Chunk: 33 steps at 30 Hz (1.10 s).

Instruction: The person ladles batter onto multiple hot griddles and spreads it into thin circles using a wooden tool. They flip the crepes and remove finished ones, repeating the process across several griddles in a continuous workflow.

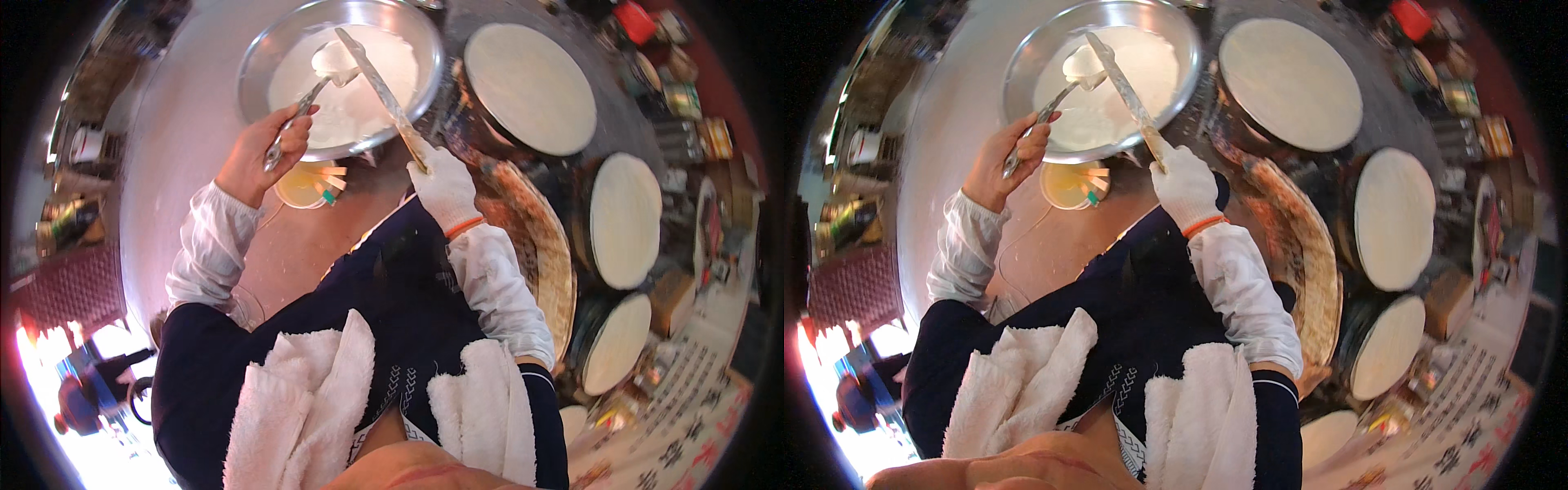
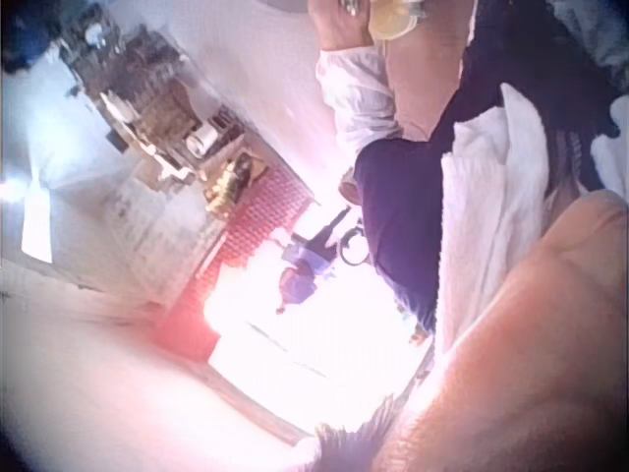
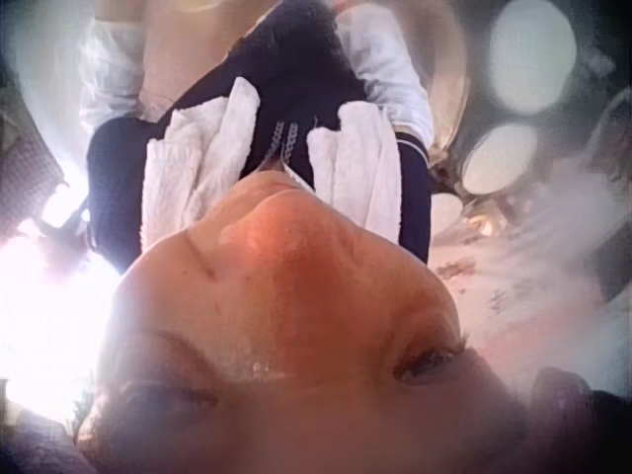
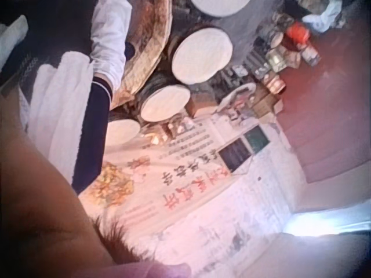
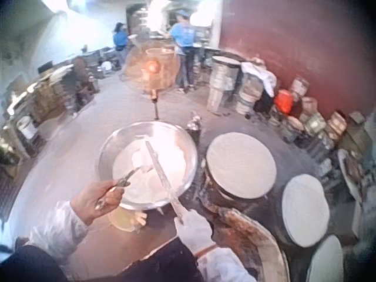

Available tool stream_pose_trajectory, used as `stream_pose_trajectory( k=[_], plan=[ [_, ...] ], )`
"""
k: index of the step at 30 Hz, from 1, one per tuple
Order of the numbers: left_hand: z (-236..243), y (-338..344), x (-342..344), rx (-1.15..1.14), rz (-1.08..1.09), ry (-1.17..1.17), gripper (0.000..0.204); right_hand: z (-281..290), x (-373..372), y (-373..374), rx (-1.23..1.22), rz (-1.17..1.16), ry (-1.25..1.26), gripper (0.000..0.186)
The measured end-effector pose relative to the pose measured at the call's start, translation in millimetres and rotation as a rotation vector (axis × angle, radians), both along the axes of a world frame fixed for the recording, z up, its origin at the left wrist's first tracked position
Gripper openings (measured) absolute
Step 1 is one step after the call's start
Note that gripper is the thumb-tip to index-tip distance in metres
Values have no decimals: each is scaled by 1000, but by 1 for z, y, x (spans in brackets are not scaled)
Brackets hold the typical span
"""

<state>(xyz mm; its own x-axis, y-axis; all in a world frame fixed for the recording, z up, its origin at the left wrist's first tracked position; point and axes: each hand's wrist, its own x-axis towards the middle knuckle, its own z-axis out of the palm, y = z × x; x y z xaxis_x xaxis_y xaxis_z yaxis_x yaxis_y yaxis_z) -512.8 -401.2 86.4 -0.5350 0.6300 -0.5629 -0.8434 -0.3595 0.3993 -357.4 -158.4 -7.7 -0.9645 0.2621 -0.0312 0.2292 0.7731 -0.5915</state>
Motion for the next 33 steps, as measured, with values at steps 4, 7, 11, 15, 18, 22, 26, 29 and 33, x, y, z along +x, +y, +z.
stream_pose_trajectory(
  k=[4, 7, 11, 15, 18, 22, 26, 29, 33],
  plan=[
    [-5, 25, 29, -65, -214, 190, 41, -25, 56, 20, -260, -198, 521, 48],
    [9, 24, 59, -65, -198, 141, 42, -1, 85, 15, -711, -349, 465, 41],
    [8, 35, 72, -13, -324, 141, 39, 19, 113, 24, -1120, -541, 394, 15],
    [-10, 58, 88, -15, -334, 181, 43, 23, 138, 49, -1154, -606, 360, 15],
    [-25, 81, 93, 98, -393, 109, 43, 16, 168, 67, -1231, -724, 476, 45],
    [7, 150, 132, 112, -683, 204, 42, 17, 258, 87, -1211, -924, 579, 55],
    [22, 259, 185, 199, -970, 215, 40, 29, 356, 88, -1248, -1249, 921, 47],
    [22, 340, 224, 299, -1214, 198, 41, 20, 400, 69, -1151, -1408, 1107, 46],
    [11, 447, 311, 380, -1353, 296, 37, 32, 424, 80, -902, -1532, 1246, 50]
  ],
)
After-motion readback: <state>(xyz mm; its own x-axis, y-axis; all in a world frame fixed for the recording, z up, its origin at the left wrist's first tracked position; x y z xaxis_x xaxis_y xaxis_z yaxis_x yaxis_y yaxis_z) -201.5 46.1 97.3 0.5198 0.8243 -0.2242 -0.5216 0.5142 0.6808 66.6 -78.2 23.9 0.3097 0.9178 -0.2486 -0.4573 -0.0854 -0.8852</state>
